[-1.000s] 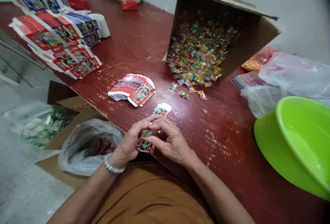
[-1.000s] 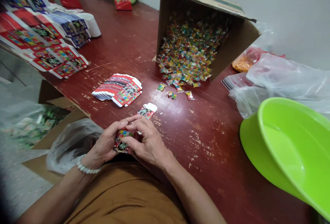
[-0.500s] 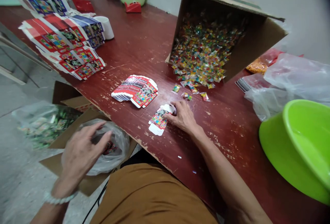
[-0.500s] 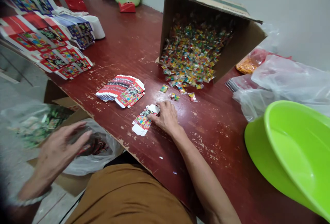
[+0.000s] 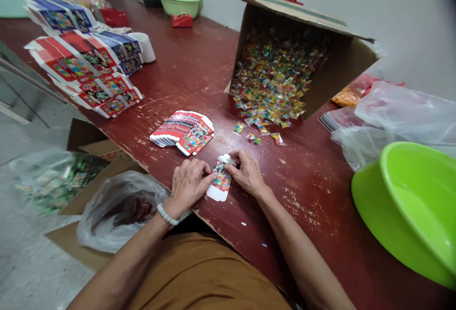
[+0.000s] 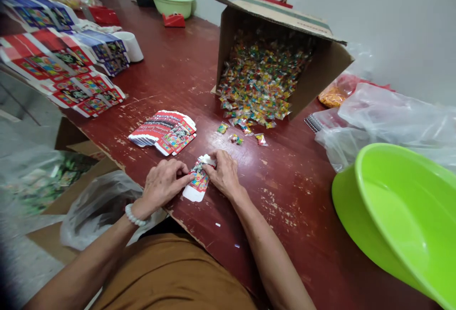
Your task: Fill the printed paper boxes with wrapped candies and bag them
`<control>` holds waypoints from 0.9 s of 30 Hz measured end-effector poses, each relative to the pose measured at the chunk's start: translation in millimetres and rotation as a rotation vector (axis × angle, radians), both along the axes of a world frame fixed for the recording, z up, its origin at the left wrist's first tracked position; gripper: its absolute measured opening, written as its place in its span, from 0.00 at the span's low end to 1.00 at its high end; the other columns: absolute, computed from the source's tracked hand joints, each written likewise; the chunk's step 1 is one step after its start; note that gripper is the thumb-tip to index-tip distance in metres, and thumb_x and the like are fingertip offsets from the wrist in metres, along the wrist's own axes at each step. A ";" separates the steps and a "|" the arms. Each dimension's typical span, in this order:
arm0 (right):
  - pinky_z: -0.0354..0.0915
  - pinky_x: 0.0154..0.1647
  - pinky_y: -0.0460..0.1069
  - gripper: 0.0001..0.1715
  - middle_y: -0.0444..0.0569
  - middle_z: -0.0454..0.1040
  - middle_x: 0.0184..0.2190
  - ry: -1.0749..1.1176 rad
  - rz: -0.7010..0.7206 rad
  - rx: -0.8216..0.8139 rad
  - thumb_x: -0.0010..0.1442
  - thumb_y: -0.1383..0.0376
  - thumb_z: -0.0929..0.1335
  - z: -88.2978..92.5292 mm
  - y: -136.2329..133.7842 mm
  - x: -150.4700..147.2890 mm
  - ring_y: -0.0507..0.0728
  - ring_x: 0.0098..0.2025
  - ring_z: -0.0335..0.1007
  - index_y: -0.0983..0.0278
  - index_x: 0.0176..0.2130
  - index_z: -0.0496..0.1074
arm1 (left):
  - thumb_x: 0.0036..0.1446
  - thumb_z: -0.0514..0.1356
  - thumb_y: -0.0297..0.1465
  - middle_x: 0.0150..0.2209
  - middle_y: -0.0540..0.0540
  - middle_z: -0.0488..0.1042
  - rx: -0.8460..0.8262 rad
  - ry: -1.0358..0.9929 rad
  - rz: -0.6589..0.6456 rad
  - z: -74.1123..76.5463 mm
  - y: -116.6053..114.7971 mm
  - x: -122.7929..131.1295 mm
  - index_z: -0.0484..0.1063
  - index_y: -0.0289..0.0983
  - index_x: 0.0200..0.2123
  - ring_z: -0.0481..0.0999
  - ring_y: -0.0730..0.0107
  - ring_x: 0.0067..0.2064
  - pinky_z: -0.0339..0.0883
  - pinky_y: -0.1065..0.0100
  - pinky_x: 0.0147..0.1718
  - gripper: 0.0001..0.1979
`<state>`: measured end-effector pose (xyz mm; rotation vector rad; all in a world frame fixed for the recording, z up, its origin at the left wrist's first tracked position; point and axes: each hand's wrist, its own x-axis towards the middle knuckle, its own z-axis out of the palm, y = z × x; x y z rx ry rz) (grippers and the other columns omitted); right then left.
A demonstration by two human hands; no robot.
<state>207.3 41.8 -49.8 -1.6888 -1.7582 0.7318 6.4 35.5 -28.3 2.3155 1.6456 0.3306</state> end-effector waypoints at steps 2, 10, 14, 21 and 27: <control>0.62 0.46 0.54 0.17 0.51 0.74 0.44 -0.051 0.043 0.040 0.58 0.61 0.73 0.9 -1.7 0.1 0.59 0.44 0.69 0.63 0.46 0.71 | 0.62 0.60 0.42 0.37 0.46 0.78 -0.065 -0.052 0.026 5.8 2.8 -0.2 0.72 0.40 0.32 0.72 0.56 0.43 0.57 0.62 0.37 0.12; 0.64 0.44 0.52 0.12 0.47 0.73 0.37 0.157 0.043 0.063 0.54 0.63 0.75 6.6 0.7 -1.9 0.57 0.40 0.68 0.62 0.38 0.73 | 0.59 0.60 0.42 0.22 0.54 0.68 -0.344 -0.563 0.106 15.0 3.4 2.5 0.66 0.39 0.29 0.66 0.69 0.26 0.55 0.69 0.27 0.13; 0.63 0.41 0.50 0.05 0.45 0.73 0.33 0.253 0.059 0.158 0.57 0.65 0.73 25.9 6.5 3.9 0.55 0.37 0.68 0.62 0.31 0.73 | 0.59 0.62 0.42 0.27 0.54 0.70 -0.502 -0.860 0.044 22.1 2.7 1.6 0.66 0.38 0.33 0.68 0.73 0.27 0.59 0.72 0.28 0.13; 0.60 0.36 0.48 0.05 0.44 0.74 0.31 0.176 0.331 0.306 0.60 0.69 0.72 76.0 0.3 0.3 0.53 0.34 0.68 0.61 0.31 0.74 | 0.55 0.66 0.45 0.37 0.41 0.80 -1.108 -0.964 -0.334 46.4 20.4 -4.9 0.73 0.35 0.44 0.80 0.63 0.35 0.70 0.65 0.36 0.21; 0.59 0.31 0.46 0.05 0.41 0.71 0.27 0.217 0.434 0.178 0.59 0.71 0.70 87.5 -6.1 -3.2 0.50 0.29 0.66 0.63 0.31 0.73 | 0.45 0.72 0.41 0.29 0.44 0.79 -1.118 -0.961 -0.303 43.7 18.2 -7.5 0.75 0.34 0.35 0.79 0.65 0.28 0.70 0.69 0.29 0.20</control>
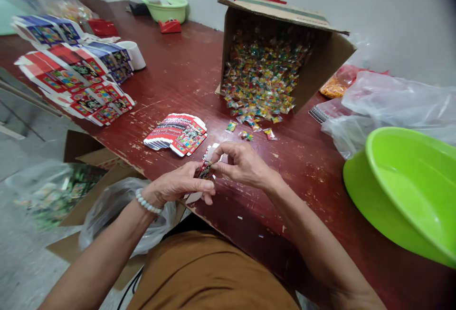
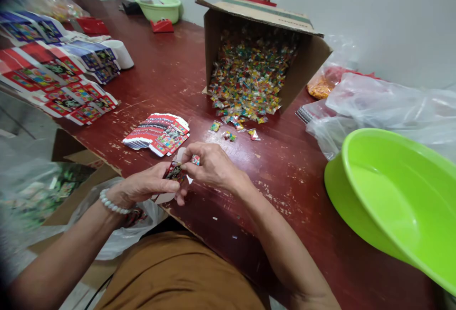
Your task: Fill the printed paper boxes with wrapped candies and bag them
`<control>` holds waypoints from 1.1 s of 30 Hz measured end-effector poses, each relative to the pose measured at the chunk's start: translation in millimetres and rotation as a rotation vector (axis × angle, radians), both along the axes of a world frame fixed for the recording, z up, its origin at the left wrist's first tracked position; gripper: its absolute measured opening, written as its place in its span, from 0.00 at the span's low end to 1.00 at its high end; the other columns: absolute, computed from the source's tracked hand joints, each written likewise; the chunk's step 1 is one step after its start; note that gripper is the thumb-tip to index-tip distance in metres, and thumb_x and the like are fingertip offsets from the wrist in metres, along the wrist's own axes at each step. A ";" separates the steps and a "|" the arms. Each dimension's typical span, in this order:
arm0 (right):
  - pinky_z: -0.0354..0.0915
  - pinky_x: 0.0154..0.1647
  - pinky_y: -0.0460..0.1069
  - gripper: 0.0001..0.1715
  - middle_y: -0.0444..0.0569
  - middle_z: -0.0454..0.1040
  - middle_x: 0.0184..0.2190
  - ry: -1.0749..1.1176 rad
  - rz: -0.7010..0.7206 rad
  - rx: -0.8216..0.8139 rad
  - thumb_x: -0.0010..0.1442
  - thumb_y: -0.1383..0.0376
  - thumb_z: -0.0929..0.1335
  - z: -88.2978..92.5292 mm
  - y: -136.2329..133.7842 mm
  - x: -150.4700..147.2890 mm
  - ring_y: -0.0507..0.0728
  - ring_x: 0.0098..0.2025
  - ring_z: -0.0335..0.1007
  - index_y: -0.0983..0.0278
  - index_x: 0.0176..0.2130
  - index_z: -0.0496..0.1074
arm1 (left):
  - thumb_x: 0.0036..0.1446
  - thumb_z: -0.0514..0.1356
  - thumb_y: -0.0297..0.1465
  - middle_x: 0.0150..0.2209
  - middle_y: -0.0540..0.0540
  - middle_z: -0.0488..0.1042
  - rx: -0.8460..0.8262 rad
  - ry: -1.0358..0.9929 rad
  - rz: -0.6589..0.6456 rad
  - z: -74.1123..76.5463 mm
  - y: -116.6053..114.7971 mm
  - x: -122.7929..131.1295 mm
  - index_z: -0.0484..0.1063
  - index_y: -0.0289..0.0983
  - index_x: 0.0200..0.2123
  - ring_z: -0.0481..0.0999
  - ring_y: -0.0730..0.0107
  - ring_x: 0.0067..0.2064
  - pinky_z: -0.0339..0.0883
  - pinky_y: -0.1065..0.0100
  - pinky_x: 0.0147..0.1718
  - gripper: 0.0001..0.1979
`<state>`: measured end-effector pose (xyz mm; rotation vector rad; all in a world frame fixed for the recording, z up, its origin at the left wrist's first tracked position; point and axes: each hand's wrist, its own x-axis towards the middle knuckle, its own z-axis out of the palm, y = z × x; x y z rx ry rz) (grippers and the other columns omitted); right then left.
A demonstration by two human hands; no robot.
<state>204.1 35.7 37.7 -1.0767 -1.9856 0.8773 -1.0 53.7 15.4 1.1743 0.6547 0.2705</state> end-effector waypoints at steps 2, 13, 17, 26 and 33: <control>0.59 0.30 0.45 0.03 0.41 0.72 0.29 0.044 0.044 -0.078 0.59 0.71 0.69 -1.3 -0.4 2.4 0.50 0.30 0.66 0.63 0.34 0.72 | 0.44 0.72 0.40 0.29 0.44 0.79 0.000 0.019 0.025 1.5 -3.1 -0.3 0.74 0.34 0.35 0.79 0.66 0.27 0.69 0.69 0.27 0.19; 0.66 0.36 0.49 0.26 0.47 0.75 0.41 -0.019 0.084 -0.004 0.53 0.74 0.68 1.5 -8.3 4.1 0.54 0.35 0.70 0.61 0.51 0.63 | 0.51 0.68 0.39 0.29 0.43 0.80 0.107 0.083 0.057 2.7 -11.9 -1.3 0.76 0.33 0.38 0.76 0.65 0.30 0.66 0.69 0.30 0.17; 0.67 0.37 0.49 0.39 0.47 0.77 0.40 -0.013 0.247 -0.025 0.48 0.78 0.64 6.4 -8.1 5.8 0.54 0.36 0.73 0.61 0.59 0.59 | 0.50 0.69 0.41 0.29 0.45 0.79 0.094 0.118 0.013 -2.4 -13.5 -2.4 0.75 0.34 0.39 0.76 0.64 0.31 0.69 0.66 0.32 0.18; 0.67 0.31 0.49 0.50 0.48 0.76 0.39 -0.081 0.311 -0.085 0.53 0.70 0.71 6.0 -22.6 -1.8 0.53 0.28 0.69 0.58 0.68 0.51 | 0.44 0.68 0.28 0.33 0.49 0.77 0.215 0.227 0.007 -1.5 -8.4 5.4 0.76 0.37 0.41 0.75 0.65 0.33 0.70 0.68 0.31 0.17; 0.65 0.30 0.46 0.49 0.52 0.70 0.55 0.180 -0.088 -0.169 0.55 0.64 0.74 -17.1 -22.8 1.0 0.48 0.27 0.65 0.53 0.69 0.52 | 0.48 0.69 0.33 0.27 0.49 0.76 0.077 0.140 0.247 -3.8 -16.5 9.0 0.73 0.33 0.37 0.75 0.70 0.26 0.70 0.70 0.27 0.14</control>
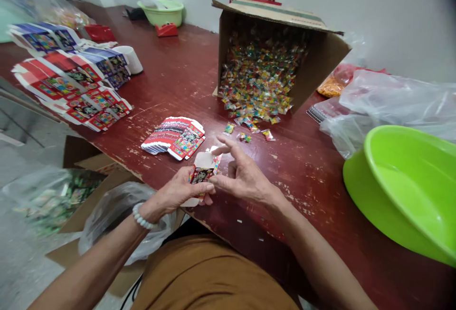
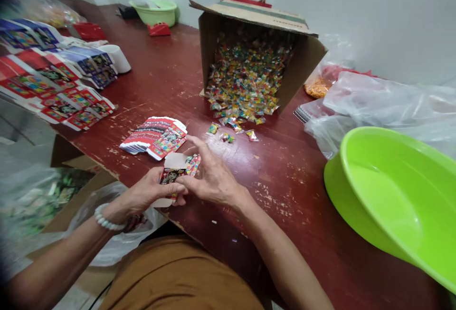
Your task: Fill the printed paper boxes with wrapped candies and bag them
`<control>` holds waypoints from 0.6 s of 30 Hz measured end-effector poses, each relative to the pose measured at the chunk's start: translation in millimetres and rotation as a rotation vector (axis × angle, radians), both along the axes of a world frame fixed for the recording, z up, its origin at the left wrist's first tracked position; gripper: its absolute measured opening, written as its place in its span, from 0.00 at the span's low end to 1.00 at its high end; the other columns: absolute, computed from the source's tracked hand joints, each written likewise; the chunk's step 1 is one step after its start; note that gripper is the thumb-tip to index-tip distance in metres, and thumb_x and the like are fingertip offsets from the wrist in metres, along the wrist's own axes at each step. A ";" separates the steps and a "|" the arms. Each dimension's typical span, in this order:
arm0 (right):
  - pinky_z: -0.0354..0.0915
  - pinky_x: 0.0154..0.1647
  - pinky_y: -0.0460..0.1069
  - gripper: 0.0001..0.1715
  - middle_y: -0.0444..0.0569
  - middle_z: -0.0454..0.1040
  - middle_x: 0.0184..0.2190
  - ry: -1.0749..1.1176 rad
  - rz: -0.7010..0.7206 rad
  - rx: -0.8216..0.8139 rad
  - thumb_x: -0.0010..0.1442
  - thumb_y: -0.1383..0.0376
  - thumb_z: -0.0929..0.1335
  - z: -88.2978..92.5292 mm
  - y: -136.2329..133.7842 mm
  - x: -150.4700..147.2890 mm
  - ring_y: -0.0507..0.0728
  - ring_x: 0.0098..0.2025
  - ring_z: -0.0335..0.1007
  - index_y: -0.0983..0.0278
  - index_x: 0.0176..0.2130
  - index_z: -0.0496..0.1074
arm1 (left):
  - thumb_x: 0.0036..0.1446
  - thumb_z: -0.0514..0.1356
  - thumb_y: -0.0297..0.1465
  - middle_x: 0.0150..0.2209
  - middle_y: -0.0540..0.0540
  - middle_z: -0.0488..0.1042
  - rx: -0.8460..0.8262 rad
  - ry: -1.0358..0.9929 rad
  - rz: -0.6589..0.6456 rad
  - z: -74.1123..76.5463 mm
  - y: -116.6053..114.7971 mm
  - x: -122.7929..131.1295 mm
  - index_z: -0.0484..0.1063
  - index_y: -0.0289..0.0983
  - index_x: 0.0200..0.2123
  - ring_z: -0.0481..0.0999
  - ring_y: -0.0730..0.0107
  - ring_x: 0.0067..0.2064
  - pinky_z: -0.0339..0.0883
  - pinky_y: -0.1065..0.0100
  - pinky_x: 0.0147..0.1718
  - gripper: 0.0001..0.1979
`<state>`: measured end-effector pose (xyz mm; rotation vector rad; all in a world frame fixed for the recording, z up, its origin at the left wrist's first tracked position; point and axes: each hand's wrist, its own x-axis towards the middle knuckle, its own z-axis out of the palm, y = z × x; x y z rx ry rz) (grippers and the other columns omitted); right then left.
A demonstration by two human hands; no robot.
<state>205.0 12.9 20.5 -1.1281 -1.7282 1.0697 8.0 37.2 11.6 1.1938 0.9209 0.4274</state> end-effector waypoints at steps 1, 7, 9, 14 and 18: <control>0.65 0.30 0.46 0.44 0.51 0.72 0.53 0.037 -0.044 -0.043 0.54 0.62 0.75 -5.6 0.5 -2.5 0.48 0.27 0.65 0.55 0.66 0.59 | 0.48 0.70 0.34 0.28 0.48 0.77 -0.016 -0.027 0.046 -1.8 -2.4 1.7 0.73 0.33 0.36 0.75 0.70 0.26 0.71 0.69 0.27 0.15; 0.61 0.23 0.46 0.14 0.42 0.69 0.21 0.401 -0.094 -0.370 0.57 0.55 0.71 -22.6 2.7 -20.5 0.51 0.21 0.65 0.63 0.32 0.75 | 0.45 0.73 0.38 0.28 0.47 0.77 -0.055 -0.127 0.133 -10.2 -3.9 12.2 0.74 0.33 0.35 0.76 0.68 0.26 0.71 0.70 0.26 0.19; 0.62 0.24 0.46 0.11 0.41 0.70 0.21 0.390 -0.193 -0.309 0.54 0.58 0.72 -20.8 2.9 -19.5 0.51 0.22 0.65 0.63 0.28 0.74 | 0.49 0.71 0.38 0.32 0.47 0.79 0.041 -0.120 0.147 -9.2 -3.4 12.6 0.75 0.33 0.38 0.77 0.69 0.32 0.71 0.72 0.30 0.17; 0.64 0.28 0.45 0.09 0.42 0.74 0.26 0.281 -0.264 -0.237 0.57 0.59 0.70 -18.1 -0.1 -15.1 0.51 0.27 0.68 0.64 0.32 0.75 | 0.51 0.71 0.37 0.41 0.44 0.81 0.206 -0.138 0.403 -2.3 -13.2 14.0 0.67 0.37 0.48 0.80 0.65 0.39 0.75 0.68 0.37 0.24; 0.68 0.33 0.46 0.26 0.41 0.75 0.32 0.462 -0.280 -0.264 0.55 0.61 0.72 -22.4 -3.0 -23.3 0.52 0.31 0.71 0.60 0.53 0.67 | 0.48 0.72 0.36 0.39 0.45 0.82 0.239 -0.182 0.573 0.4 -21.5 20.2 0.57 0.41 0.51 0.82 0.65 0.33 0.77 0.67 0.31 0.33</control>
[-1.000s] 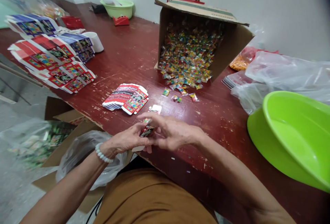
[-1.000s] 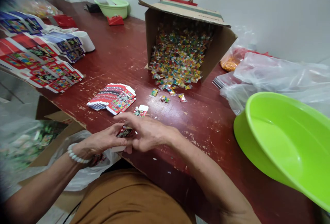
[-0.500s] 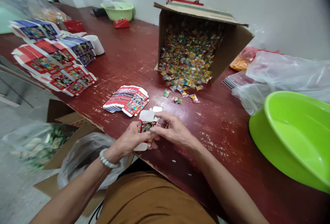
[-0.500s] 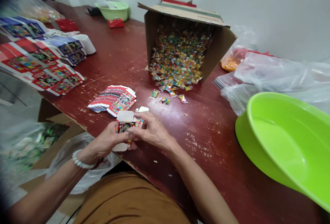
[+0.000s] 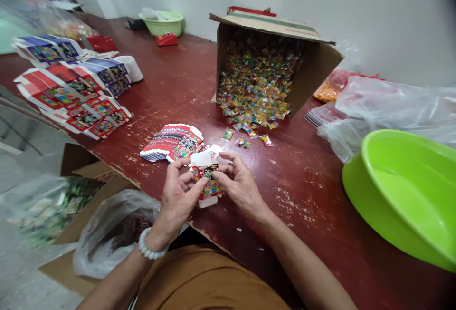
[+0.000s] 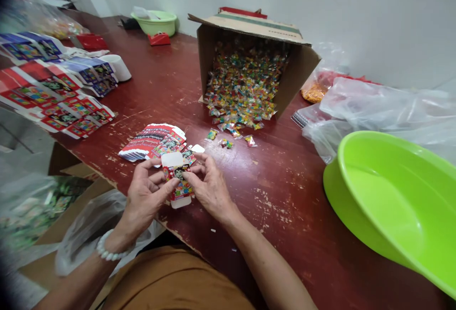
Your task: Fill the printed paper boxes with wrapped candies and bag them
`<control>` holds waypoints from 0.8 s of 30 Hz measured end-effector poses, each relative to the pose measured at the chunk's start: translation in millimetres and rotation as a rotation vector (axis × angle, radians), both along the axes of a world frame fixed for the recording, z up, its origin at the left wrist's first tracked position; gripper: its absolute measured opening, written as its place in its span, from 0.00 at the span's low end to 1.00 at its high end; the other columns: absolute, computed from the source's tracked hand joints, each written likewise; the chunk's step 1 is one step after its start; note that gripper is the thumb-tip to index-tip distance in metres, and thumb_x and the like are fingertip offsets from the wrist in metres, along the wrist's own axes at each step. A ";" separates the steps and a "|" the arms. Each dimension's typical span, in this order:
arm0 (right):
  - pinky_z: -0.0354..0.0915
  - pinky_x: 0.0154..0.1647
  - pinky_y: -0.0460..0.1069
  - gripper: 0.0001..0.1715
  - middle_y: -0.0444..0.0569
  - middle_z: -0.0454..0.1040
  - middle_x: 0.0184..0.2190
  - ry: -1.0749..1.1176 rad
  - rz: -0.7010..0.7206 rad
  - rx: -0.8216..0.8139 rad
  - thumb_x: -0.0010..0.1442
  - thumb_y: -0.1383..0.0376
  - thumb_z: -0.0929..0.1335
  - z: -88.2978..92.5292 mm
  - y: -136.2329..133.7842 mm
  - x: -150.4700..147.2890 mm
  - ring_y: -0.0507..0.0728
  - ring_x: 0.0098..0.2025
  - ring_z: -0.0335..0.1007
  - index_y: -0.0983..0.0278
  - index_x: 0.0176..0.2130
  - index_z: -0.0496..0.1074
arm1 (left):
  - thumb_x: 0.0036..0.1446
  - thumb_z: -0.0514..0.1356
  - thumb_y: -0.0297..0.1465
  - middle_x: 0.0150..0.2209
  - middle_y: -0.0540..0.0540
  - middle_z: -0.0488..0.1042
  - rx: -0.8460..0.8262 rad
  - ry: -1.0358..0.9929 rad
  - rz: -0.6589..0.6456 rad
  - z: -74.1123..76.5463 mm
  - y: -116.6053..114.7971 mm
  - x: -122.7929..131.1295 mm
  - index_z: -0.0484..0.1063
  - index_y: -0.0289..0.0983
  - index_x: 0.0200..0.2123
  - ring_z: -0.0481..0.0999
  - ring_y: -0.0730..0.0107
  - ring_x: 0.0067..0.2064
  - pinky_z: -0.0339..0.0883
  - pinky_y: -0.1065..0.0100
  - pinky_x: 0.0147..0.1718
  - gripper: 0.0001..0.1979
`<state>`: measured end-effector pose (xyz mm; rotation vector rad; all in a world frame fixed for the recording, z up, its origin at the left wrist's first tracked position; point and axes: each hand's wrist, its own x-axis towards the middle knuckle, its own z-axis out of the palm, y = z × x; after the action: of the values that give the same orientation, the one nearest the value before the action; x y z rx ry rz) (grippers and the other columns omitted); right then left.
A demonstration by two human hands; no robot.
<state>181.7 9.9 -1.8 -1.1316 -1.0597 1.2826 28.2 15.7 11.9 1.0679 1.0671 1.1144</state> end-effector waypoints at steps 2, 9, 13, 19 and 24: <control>0.68 0.34 0.46 0.29 0.40 0.74 0.32 0.090 -0.027 0.008 0.55 0.62 0.73 -3.3 -1.1 -5.2 0.52 0.32 0.71 0.58 0.54 0.65 | 0.50 0.71 0.35 0.40 0.45 0.82 0.053 0.006 0.027 -0.8 -2.1 2.3 0.53 0.42 0.54 0.83 0.64 0.33 0.77 0.67 0.30 0.35; 0.68 0.40 0.49 0.15 0.44 0.76 0.35 0.058 -0.099 0.145 0.59 0.60 0.71 -13.4 -4.4 -7.3 0.53 0.36 0.72 0.58 0.47 0.76 | 0.57 0.67 0.36 0.48 0.41 0.80 0.247 0.123 -0.017 -8.2 -3.5 -1.4 0.66 0.40 0.50 0.82 0.64 0.47 0.76 0.67 0.44 0.20; 0.68 0.44 0.51 0.09 0.47 0.79 0.35 -0.055 -0.096 0.129 0.58 0.59 0.72 -7.5 0.5 7.3 0.55 0.38 0.73 0.62 0.35 0.79 | 0.58 0.66 0.38 0.36 0.48 0.81 0.083 0.141 -0.149 -8.8 -0.2 -7.0 0.71 0.39 0.45 0.80 0.69 0.34 0.74 0.72 0.32 0.14; 0.63 0.28 0.46 0.18 0.40 0.73 0.24 0.149 0.098 -0.164 0.45 0.59 0.79 -2.9 13.2 22.9 0.49 0.24 0.65 0.63 0.33 0.74 | 0.58 0.66 0.40 0.31 0.52 0.77 0.029 0.123 -0.182 -7.9 7.2 -9.2 0.75 0.38 0.39 0.74 0.74 0.29 0.70 0.75 0.28 0.12; 0.67 0.35 0.47 0.22 0.41 0.76 0.28 0.156 0.185 -0.087 0.47 0.59 0.79 -8.9 10.9 22.9 0.50 0.28 0.70 0.62 0.40 0.75 | 0.52 0.70 0.36 0.32 0.48 0.79 0.029 0.131 -0.182 -5.7 9.7 -8.8 0.77 0.35 0.34 0.75 0.72 0.32 0.71 0.74 0.31 0.11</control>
<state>204.6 20.8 -10.8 -0.9976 -1.0176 1.5503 19.4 25.4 6.2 1.2493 1.0355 0.9265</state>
